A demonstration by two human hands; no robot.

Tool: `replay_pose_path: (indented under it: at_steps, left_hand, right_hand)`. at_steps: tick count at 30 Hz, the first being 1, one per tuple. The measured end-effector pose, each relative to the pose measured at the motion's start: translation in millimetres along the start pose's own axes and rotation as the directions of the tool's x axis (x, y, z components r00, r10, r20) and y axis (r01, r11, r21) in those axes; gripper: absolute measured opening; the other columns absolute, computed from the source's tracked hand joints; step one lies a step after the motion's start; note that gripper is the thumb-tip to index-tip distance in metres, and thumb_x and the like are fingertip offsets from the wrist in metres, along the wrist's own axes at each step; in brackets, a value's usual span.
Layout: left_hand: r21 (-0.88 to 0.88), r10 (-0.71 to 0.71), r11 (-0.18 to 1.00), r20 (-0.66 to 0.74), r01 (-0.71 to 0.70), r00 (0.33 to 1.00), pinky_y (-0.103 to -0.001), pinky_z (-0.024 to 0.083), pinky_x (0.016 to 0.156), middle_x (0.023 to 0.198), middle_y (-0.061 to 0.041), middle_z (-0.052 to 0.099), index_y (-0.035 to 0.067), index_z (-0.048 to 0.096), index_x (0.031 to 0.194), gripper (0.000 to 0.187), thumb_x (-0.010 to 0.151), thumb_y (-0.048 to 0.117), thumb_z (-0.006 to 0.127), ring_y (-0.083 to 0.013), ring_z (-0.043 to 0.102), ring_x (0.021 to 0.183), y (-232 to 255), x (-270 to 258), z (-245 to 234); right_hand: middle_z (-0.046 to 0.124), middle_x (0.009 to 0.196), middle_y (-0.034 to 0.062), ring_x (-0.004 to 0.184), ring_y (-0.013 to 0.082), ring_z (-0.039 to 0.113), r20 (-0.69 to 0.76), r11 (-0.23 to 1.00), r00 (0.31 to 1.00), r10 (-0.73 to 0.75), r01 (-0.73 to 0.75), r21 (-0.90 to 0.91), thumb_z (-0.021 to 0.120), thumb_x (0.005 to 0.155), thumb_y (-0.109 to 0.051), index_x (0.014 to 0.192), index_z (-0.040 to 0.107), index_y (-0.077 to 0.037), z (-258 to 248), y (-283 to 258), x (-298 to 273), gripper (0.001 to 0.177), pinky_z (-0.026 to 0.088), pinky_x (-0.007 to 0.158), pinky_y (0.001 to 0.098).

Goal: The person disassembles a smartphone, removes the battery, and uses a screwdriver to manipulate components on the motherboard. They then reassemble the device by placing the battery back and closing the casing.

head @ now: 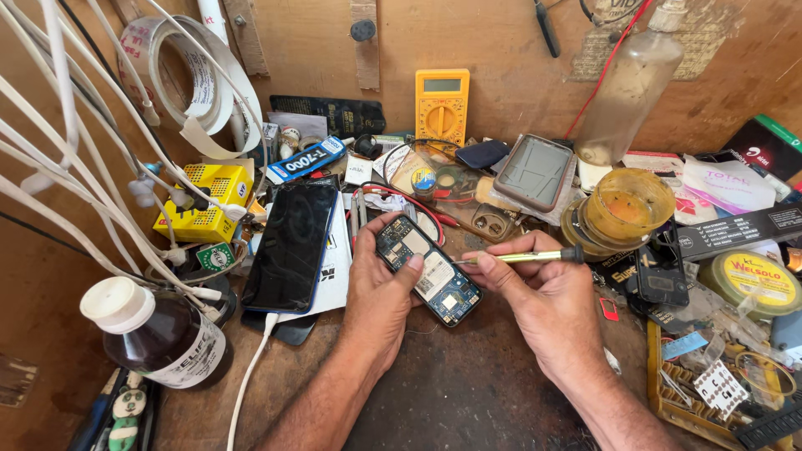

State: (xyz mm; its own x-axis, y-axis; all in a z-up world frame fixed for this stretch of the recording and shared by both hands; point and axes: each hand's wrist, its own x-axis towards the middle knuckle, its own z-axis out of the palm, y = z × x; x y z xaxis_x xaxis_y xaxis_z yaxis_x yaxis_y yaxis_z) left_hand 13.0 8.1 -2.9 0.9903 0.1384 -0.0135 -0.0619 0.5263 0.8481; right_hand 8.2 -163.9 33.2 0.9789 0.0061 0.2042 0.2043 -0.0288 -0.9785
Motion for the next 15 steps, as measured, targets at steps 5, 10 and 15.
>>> replay_pose_path:
  at_steps: [5, 10, 15]
  left_hand:
    - [-0.019, 0.015, 1.0, 0.044, -0.015, 0.999, -0.035, 0.061, 0.088, 0.128, -0.011, 0.059, 0.015, 0.043, 0.14, 0.057, 0.09, -0.01, 0.056, -0.0185, 0.064, 0.112, 2, -2, 0]
    - [0.004, 0.032, 0.999, 0.027, -0.032, 0.999, -0.033, 0.06, 0.09, 0.127, -0.01, 0.058, 0.013, 0.044, 0.14, 0.057, 0.09, -0.01, 0.056, -0.0174, 0.063, 0.111, 3, -4, 3]
    - [0.063, 0.102, 0.993, 0.017, -0.103, 0.995, -0.03, 0.059, 0.089, 0.115, -0.011, 0.066, 0.008, 0.044, 0.139, 0.06, 0.086, -0.008, 0.069, -0.0154, 0.066, 0.103, 2, -5, 6]
  right_hand:
    - [0.083, 0.095, 0.0137, 0.089, 0.0134, 0.077, 0.039, 0.997, 0.999, -0.031, 0.034, -0.068, 0.072, 0.091, -0.007, 0.096, 0.066, 0.001, 1, 3, 0, 0.011, 0.062, 0.082, 0.0278]
    - [0.083, 0.098, 0.0111, 0.092, 0.0121, 0.078, 0.044, 0.959, 0.984, -0.173, 0.179, -0.222, 0.072, 0.091, -0.007, 0.096, 0.067, 0.0, 5, 3, -8, 0.009, 0.062, 0.084, 0.0267]
    - [0.083, 0.1, 0.0072, 0.092, 0.0116, 0.08, 0.049, 0.873, 0.962, -0.27, 0.266, -0.41, 0.074, 0.091, -0.008, 0.097, 0.069, -0.001, 11, 0, -20, 0.01, 0.064, 0.082, 0.0267]
